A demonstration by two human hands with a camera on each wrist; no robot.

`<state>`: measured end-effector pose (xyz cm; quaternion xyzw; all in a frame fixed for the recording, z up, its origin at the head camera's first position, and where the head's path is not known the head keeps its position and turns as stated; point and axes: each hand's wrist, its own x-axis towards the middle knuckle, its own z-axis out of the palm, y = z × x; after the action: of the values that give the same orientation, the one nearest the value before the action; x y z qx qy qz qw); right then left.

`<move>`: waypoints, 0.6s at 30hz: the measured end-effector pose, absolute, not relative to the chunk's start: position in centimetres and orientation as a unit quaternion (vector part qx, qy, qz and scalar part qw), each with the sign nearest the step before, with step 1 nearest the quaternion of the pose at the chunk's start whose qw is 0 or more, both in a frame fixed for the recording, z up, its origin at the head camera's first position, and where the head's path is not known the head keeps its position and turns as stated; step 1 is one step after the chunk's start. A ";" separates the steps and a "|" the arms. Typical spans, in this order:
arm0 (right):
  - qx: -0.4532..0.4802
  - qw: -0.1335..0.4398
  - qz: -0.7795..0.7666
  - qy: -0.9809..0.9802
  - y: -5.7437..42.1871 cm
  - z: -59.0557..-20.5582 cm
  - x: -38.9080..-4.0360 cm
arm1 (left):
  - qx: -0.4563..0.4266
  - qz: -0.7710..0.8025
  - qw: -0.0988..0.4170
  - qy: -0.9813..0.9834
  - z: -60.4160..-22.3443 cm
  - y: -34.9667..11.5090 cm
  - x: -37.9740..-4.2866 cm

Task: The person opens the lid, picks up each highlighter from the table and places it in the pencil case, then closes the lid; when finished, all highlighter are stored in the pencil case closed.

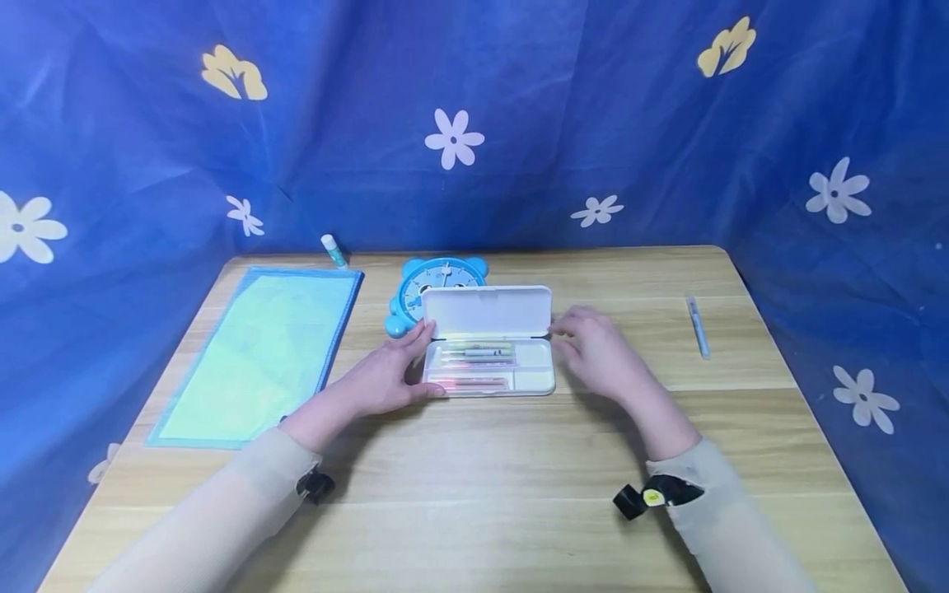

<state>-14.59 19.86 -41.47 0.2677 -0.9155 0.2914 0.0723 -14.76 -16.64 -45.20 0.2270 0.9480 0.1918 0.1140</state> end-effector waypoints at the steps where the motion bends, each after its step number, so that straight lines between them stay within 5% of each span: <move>1: 0.255 0.075 0.295 -0.918 20.6 -41.3 -14.7 | 0.227 0.192 0.114 0.948 -45.2 -16.7 -14.8; 18: 0.053 0.134 0.279 -0.949 32.9 -42.4 -15.0 | 0.231 0.200 0.110 0.946 -45.5 -16.8 -14.8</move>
<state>-14.99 32.88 -42.35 0.0533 -0.9495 0.2786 0.1342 -14.77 -16.76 -45.48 0.2305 0.9459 0.2000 0.1103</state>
